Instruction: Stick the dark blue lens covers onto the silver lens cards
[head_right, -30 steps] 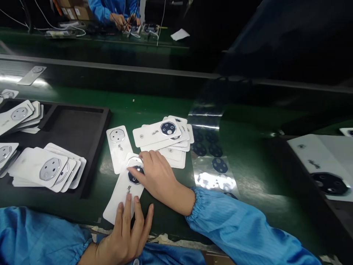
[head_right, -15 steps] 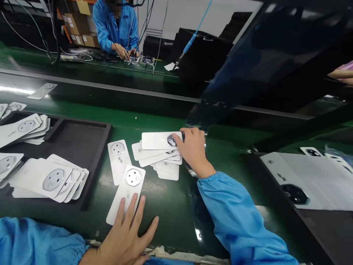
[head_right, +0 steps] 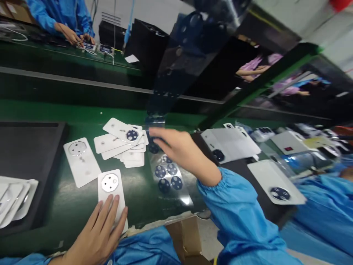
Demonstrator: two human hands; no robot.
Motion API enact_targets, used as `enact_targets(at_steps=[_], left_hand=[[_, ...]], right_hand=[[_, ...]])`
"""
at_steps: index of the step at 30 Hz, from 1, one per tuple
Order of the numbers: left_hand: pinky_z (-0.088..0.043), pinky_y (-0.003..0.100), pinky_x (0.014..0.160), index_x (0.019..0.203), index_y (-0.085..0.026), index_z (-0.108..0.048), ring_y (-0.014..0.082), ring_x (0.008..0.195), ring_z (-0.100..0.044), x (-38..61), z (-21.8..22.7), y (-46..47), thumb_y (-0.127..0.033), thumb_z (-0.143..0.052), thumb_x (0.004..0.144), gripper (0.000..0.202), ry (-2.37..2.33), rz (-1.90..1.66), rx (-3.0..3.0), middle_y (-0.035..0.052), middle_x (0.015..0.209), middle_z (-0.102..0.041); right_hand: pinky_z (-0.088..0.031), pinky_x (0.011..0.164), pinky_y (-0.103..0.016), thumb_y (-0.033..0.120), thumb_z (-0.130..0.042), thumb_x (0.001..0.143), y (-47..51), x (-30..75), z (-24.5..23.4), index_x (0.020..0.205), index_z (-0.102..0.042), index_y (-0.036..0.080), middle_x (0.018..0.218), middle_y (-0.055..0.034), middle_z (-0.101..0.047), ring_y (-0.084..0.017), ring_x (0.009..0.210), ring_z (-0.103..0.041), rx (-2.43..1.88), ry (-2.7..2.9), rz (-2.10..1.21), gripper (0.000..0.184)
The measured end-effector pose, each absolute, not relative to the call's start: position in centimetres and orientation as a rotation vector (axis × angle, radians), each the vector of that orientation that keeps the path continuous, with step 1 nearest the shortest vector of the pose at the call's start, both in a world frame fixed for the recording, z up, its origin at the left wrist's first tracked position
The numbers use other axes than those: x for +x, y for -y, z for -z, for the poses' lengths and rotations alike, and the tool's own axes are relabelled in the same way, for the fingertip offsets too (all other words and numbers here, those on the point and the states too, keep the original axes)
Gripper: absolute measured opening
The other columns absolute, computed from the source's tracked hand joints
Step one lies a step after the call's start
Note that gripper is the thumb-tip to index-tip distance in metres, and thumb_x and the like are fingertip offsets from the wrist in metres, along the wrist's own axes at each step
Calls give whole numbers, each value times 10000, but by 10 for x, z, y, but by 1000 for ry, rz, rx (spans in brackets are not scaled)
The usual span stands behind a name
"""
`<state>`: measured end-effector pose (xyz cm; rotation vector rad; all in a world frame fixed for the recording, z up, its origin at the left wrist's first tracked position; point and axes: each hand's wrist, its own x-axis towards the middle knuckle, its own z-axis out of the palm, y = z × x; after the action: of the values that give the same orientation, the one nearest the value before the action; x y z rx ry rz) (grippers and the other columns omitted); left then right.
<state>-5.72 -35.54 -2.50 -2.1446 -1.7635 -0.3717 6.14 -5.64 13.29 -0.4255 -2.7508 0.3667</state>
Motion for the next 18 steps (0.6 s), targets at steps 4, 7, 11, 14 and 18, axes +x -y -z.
enact_targets(at_steps=[4, 7, 11, 14, 18], left_hand=[[-170, 593, 1211, 1410, -97, -502, 427, 1346, -460, -57, 26, 357, -542, -543, 995, 609, 1673, 456, -2253, 246, 1429, -507], [-140, 593, 1220, 1420, -99, -494, 426, 1355, -444, -57, 25, 357, -535, -550, 991, 614, 1637, 434, -2309, 239, 1445, -493], [-182, 622, 1190, 1436, -80, -472, 457, 1353, -437, -56, 27, 356, -427, -624, 947, 618, 1624, 394, -2310, 268, 1451, -471], [-230, 620, 1160, 1423, -65, -482, 466, 1340, -449, -56, 28, 355, -380, -603, 941, 589, 1596, 421, -2302, 279, 1448, -469], [-268, 618, 1120, 1388, -68, -512, 460, 1304, -486, -58, 26, 354, -329, -540, 961, 502, 1557, 405, -2287, 263, 1411, -514]], right_hand=[[-536, 1064, -505, 196, -565, 1029, 52, 125, -86, 1354, -639, 193, 1412, -107, -590, -301, 1275, -589, -385, 3066, -630, 333], [-361, 1202, -549, 267, -655, 1010, 54, 141, -49, 1522, -461, 223, 1571, -113, -406, -298, 1475, -334, -388, 3012, -652, 549], [-397, 1158, -558, 306, -685, 999, 54, 137, -27, 1527, -423, 188, 1449, -169, -532, -322, 1377, -455, -358, 3013, -415, 601], [-405, 1126, -590, 282, -696, 990, 54, 132, -27, 1425, -502, 147, 1259, -165, -636, -316, 1200, -576, -322, 3018, -222, 496], [-350, 1158, -635, 246, -601, 1041, 56, 131, -31, 1234, -563, 170, 1117, -117, -670, -274, 1091, -643, -170, 3000, -141, 211]])
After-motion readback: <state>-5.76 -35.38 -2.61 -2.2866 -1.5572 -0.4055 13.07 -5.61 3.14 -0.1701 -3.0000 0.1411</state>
